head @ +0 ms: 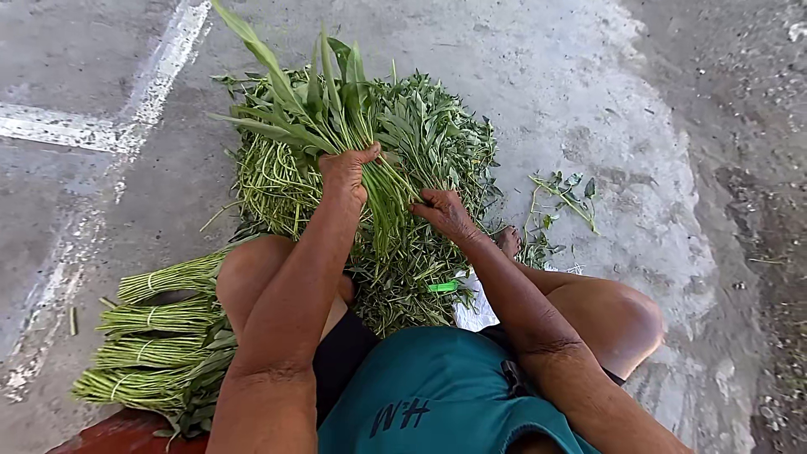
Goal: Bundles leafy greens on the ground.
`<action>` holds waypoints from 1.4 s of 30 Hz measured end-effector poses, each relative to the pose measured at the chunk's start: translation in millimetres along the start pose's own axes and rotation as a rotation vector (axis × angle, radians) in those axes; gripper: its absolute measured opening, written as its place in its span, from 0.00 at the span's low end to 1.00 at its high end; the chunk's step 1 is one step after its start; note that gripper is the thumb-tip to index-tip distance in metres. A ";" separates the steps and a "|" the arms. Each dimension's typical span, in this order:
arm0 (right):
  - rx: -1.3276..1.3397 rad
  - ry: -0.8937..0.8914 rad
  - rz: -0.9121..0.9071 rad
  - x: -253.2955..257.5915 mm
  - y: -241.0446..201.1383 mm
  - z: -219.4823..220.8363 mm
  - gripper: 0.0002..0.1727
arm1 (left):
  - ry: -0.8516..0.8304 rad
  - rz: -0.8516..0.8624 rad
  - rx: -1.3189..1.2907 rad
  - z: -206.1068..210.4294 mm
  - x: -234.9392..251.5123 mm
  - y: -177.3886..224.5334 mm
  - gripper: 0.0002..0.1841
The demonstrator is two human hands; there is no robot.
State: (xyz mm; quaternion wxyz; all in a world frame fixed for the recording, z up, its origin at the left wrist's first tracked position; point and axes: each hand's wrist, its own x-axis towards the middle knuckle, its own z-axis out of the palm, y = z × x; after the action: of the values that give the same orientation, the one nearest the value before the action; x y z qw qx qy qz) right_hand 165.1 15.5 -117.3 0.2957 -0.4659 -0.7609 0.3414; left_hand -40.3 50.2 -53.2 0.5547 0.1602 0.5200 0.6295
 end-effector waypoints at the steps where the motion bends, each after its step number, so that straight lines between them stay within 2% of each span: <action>1: 0.018 -0.020 0.014 -7.8 5.2 -0.5 0.20 | 0.021 0.039 -0.032 -2.2 2.1 5.2 0.19; 3: 0.071 -0.070 0.050 -22.4 17.6 -2.8 0.19 | 0.034 0.095 -0.061 -7.0 5.2 16.3 0.17; 5: 0.020 -0.194 0.085 -28.1 24.8 -15.1 0.12 | 0.026 0.126 -0.059 -10.3 6.9 19.3 0.18; 6: -0.052 -0.279 0.115 -27.0 23.4 -24.6 0.23 | 0.018 0.119 -0.045 -10.3 6.2 17.6 0.19; 7: -0.133 -0.340 0.141 -23.0 19.4 -34.3 0.39 | 0.001 0.106 -0.032 -9.8 5.6 15.0 0.20; 8: -0.192 -0.348 0.139 -17.5 14.0 -42.4 0.48 | -0.021 0.088 -0.015 -8.9 4.9 11.9 0.20; 9: -0.217 -0.299 0.106 -12.3 6.2 -48.3 0.49 | -0.048 0.072 0.000 -7.8 4.2 8.1 0.20; 11: -0.160 -0.123 0.021 -2.3 -16.6 -49.3 0.35 | -0.106 0.042 0.026 -2.8 -0.4 0.0 0.19; 13: -0.051 0.067 -0.062 9.4 -32.8 -31.3 0.22 | -0.161 0.029 0.049 4.9 -6.7 -8.5 0.17; 17: 0.088 0.301 -0.077 28.2 -41.8 5.9 0.11 | -0.151 -0.017 0.018 11.9 -15.2 -15.0 0.15; 24: 0.216 0.311 -0.073 31.5 -36.6 18.2 0.14 | -0.124 -0.002 0.052 8.3 -14.1 -16.8 0.22; 26: 0.214 0.348 -0.088 32.5 -35.1 18.1 0.12 | -0.112 0.018 0.039 6.9 -11.9 -17.0 0.20; 28: 0.172 0.403 -0.073 33.9 -30.2 13.0 0.12 | -0.070 0.012 -0.001 4.2 -7.9 -14.3 0.15; 31: -0.038 0.449 0.001 32.7 -21.6 -1.2 0.11 | 0.010 0.014 -0.041 2.8 -6.1 -9.6 0.16; 34: -0.352 0.476 -0.085 29.5 -15.6 0.8 0.10 | 0.000 0.031 -0.021 7.5 -11.7 -11.2 0.15; 36: -0.434 0.488 -0.160 27.3 -16.5 9.1 0.09 | -0.032 0.032 0.008 12.6 -16.3 -15.2 0.16; 39: -0.382 0.514 -0.262 27.1 -18.8 19.1 0.09 | -0.069 -0.015 0.070 14.9 -19.0 -20.5 0.19; 42: -0.278 0.521 -0.319 27.1 -18.2 20.2 0.09 | -0.085 -0.086 0.105 14.3 -21.0 -20.5 0.17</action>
State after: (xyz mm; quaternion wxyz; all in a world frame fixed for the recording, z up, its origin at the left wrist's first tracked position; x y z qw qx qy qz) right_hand 129.7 29.2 -111.2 0.4637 -0.4485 -0.7622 0.0529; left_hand -11.3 35.6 -56.6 0.5936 0.1931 0.5348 0.5695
